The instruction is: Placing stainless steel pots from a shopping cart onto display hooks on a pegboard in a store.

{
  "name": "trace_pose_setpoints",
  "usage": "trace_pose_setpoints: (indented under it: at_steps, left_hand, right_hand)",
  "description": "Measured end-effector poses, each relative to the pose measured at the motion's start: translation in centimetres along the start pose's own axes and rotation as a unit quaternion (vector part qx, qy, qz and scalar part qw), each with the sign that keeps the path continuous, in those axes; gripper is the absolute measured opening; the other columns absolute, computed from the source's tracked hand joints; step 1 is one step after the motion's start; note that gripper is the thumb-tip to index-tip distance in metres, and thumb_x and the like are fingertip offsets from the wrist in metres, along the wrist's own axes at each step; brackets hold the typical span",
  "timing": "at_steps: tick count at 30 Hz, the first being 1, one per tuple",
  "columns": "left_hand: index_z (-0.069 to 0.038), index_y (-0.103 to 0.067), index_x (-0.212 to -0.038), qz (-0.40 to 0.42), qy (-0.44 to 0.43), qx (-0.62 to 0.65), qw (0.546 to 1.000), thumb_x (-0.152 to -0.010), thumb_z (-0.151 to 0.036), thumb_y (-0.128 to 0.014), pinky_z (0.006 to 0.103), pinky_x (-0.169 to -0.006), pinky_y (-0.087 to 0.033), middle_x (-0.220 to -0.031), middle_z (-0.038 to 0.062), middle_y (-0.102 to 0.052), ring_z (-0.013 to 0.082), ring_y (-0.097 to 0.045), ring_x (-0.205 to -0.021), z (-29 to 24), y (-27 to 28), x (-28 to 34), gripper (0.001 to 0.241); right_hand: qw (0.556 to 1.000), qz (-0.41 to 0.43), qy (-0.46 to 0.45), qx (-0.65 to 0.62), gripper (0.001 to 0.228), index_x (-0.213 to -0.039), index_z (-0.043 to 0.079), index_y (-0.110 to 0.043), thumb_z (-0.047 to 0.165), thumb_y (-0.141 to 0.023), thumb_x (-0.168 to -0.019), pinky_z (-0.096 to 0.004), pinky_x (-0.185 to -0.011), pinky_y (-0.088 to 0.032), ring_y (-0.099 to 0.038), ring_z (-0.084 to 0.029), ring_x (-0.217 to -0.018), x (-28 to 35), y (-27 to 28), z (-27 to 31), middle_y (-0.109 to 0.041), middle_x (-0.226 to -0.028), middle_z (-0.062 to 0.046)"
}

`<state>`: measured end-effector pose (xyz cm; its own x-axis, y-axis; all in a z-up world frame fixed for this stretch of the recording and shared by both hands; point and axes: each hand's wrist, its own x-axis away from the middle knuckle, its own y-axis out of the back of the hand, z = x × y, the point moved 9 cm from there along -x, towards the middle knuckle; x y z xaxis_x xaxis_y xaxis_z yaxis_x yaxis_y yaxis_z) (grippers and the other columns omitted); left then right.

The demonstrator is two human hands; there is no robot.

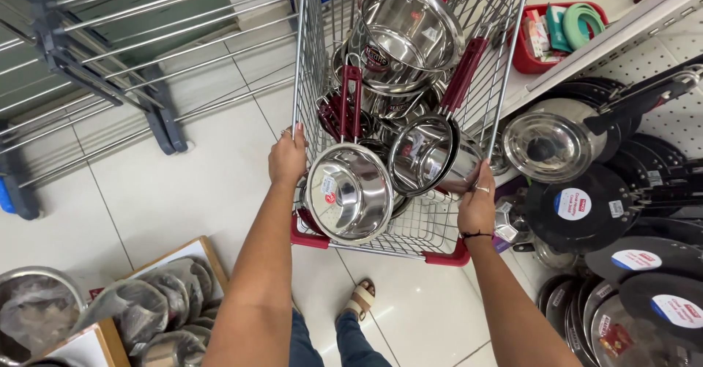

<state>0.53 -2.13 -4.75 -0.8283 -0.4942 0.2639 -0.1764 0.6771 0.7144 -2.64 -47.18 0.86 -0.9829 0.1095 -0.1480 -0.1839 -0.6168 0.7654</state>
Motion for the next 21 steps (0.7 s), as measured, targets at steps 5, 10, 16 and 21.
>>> trace_pose_setpoints:
  at_steps: [5, 10, 16, 21]
  left_hand:
    - [-0.009, -0.070, -0.108, 0.009, 0.022, 0.033, 0.999, -0.107, -0.051, -0.035, 0.0442, -0.080, -0.056, -0.090, 0.009, -0.078, 0.0285, -0.074, -0.081, -0.4, 1.2, 2.3, 0.055]
    - [-0.007, -0.069, -0.108, 0.031, 0.029, 0.061, 0.997, -0.107, -0.051, -0.035, 0.0376, -0.073, -0.058, -0.091, 0.005, -0.078, 0.0202, -0.075, -0.069, 0.4, 1.7, 2.9, 0.055]
    - [-0.008, -0.066, -0.120, 0.036, 0.028, 0.067, 0.997, -0.106, -0.051, -0.034, 0.0363, -0.073, -0.059, -0.093, 0.004, -0.078, 0.0195, -0.075, -0.069, 1.2, 1.8, 4.1, 0.055]
    - [-0.008, -0.068, -0.119, 0.019, 0.010, 0.050, 0.998, -0.107, -0.051, -0.034, 0.0387, -0.072, -0.057, -0.093, 0.006, -0.079, 0.0223, -0.073, -0.068, 1.7, 2.5, 4.8, 0.056]
  right_hand:
    - [1.000, 0.001, 0.002, -0.026, 0.076, -0.163, 0.009, -0.023, -0.012, -0.037, -0.091, -0.044, -0.108, -0.045, -0.054, -0.039, -0.129, 1.4, 0.5, 0.4, -0.041, -0.155, -0.023]
    - [0.999, -0.019, 0.021, -0.019, 0.076, -0.162, 0.007, -0.025, -0.012, -0.037, -0.090, -0.045, -0.113, -0.040, -0.047, -0.042, -0.138, 2.8, 0.7, 1.7, -0.037, -0.159, -0.025]
    - [1.000, 0.003, -0.023, -0.014, 0.078, -0.162, 0.011, -0.023, -0.010, -0.039, -0.089, -0.045, -0.110, -0.041, -0.045, -0.042, -0.137, 4.3, 0.4, 0.8, -0.036, -0.159, -0.022]
    - [0.999, -0.001, -0.042, -0.016, 0.073, -0.162, 0.012, -0.025, -0.009, -0.039, -0.093, -0.044, -0.112, -0.042, -0.046, -0.041, -0.139, 5.6, 0.7, 1.4, -0.037, -0.161, -0.021]
